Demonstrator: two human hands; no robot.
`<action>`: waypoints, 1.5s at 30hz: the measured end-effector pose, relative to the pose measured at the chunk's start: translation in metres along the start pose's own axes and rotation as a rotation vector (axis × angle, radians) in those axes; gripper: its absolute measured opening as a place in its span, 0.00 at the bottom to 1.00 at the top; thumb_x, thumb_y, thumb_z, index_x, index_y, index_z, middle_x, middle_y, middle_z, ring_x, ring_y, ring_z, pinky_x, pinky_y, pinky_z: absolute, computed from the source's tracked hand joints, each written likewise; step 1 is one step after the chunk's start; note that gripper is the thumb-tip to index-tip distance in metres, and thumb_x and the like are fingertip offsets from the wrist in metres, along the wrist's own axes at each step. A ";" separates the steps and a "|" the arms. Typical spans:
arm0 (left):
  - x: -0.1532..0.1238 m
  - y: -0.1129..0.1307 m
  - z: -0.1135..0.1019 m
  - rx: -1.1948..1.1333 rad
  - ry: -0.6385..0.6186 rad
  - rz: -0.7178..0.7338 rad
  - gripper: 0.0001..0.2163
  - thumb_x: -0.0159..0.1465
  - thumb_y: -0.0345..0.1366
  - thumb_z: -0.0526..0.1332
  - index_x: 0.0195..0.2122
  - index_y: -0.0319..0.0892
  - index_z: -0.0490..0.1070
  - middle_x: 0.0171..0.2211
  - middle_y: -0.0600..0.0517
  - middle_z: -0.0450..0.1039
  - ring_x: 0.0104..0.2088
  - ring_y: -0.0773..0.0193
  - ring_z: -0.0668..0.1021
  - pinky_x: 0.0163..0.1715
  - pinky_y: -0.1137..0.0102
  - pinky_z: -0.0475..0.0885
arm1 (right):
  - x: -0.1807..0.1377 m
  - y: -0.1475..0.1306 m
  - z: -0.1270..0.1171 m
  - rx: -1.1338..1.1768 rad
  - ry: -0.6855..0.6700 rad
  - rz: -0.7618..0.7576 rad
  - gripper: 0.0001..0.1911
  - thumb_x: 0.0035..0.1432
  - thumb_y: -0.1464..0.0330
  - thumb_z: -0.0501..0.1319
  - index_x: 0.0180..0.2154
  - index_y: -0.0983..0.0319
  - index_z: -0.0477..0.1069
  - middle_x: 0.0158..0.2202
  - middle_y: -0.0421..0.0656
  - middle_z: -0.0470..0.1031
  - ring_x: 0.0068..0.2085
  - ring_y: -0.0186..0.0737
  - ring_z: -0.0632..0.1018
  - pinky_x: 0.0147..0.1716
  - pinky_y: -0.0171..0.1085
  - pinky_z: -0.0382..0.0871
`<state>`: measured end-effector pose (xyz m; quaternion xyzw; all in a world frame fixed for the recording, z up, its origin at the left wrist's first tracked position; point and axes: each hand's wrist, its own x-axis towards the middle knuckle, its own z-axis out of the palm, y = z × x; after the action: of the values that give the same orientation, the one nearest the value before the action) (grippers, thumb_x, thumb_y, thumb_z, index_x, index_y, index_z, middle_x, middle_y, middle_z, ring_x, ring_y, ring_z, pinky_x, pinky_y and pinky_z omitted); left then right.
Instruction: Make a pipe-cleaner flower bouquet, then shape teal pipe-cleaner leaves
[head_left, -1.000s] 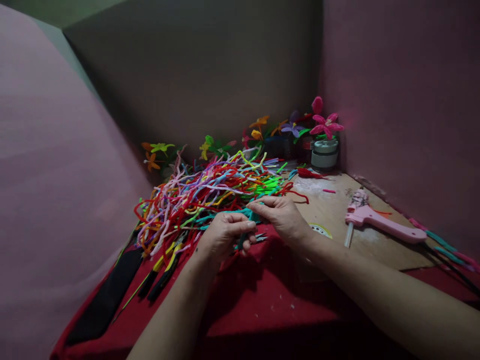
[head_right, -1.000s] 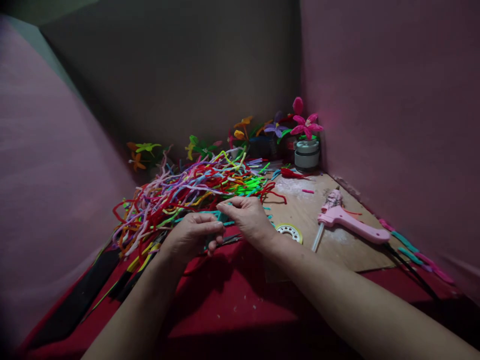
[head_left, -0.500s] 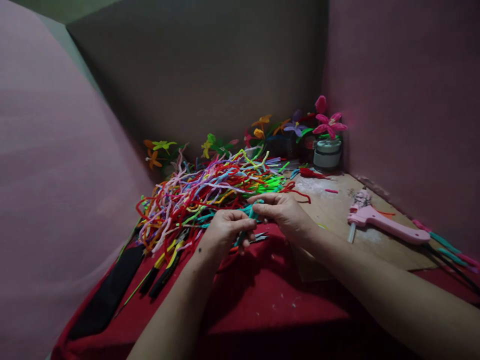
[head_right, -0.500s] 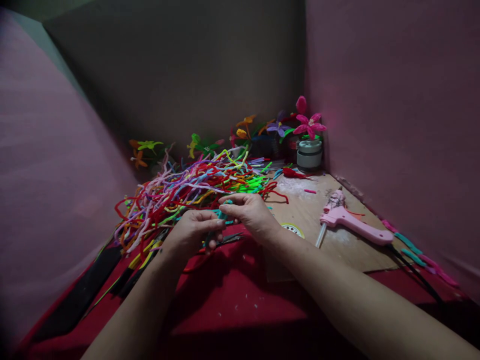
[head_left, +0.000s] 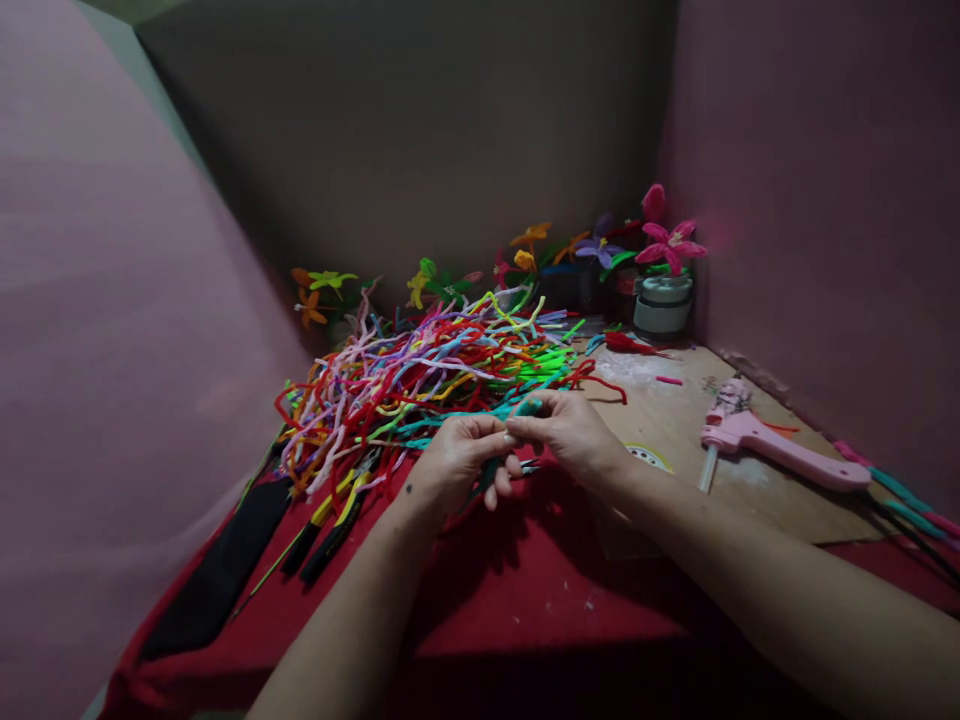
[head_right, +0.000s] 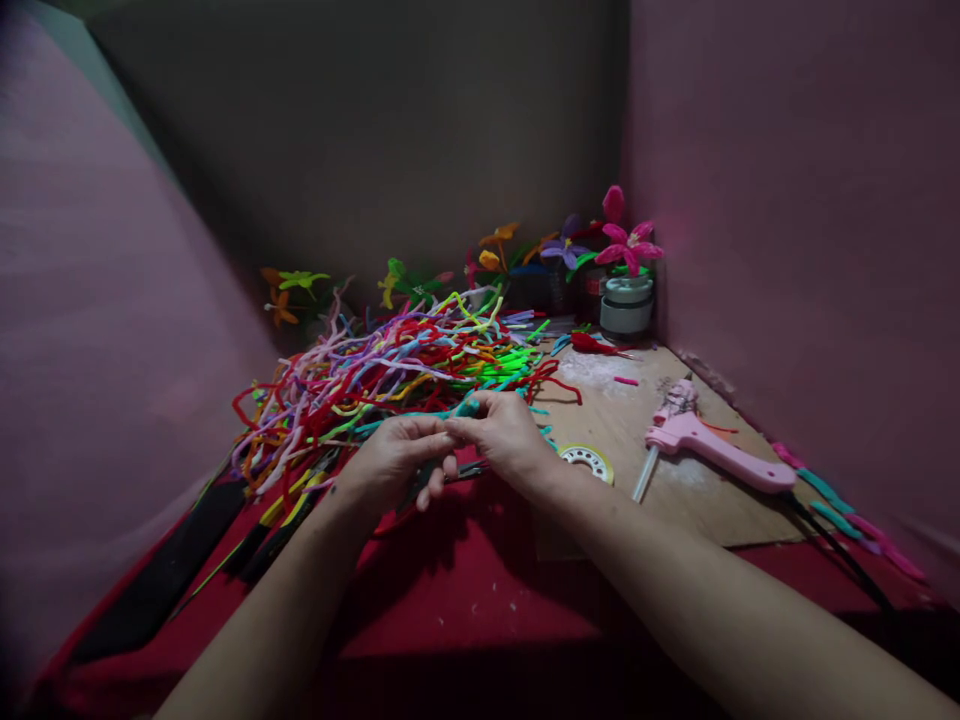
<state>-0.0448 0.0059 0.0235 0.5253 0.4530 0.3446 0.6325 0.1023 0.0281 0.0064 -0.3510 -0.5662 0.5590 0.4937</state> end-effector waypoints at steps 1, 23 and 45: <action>0.000 0.000 0.000 0.016 0.002 0.007 0.11 0.52 0.39 0.63 0.29 0.35 0.67 0.20 0.51 0.72 0.13 0.70 0.71 0.09 0.77 0.65 | 0.001 0.000 0.000 -0.015 0.036 -0.012 0.08 0.42 0.68 0.63 0.20 0.65 0.67 0.18 0.36 0.67 0.22 0.29 0.66 0.24 0.32 0.59; -0.005 0.004 -0.003 0.176 0.036 -0.042 0.08 0.55 0.37 0.58 0.25 0.39 0.62 0.16 0.53 0.70 0.09 0.73 0.66 0.07 0.81 0.56 | 0.011 0.001 -0.012 -0.028 0.282 -0.110 0.08 0.39 0.71 0.63 0.25 0.63 0.65 0.19 0.35 0.65 0.20 0.30 0.66 0.20 0.32 0.60; 0.000 0.001 -0.021 0.081 0.043 -0.019 0.08 0.56 0.38 0.58 0.30 0.38 0.65 0.17 0.51 0.72 0.10 0.72 0.66 0.05 0.81 0.54 | 0.021 0.009 -0.017 0.415 0.173 0.048 0.15 0.33 0.72 0.67 0.27 0.65 0.65 0.20 0.37 0.70 0.21 0.31 0.71 0.22 0.33 0.66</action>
<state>-0.0641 0.0136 0.0236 0.5385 0.4852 0.3313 0.6041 0.1118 0.0538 -0.0012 -0.3019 -0.3862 0.6428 0.5887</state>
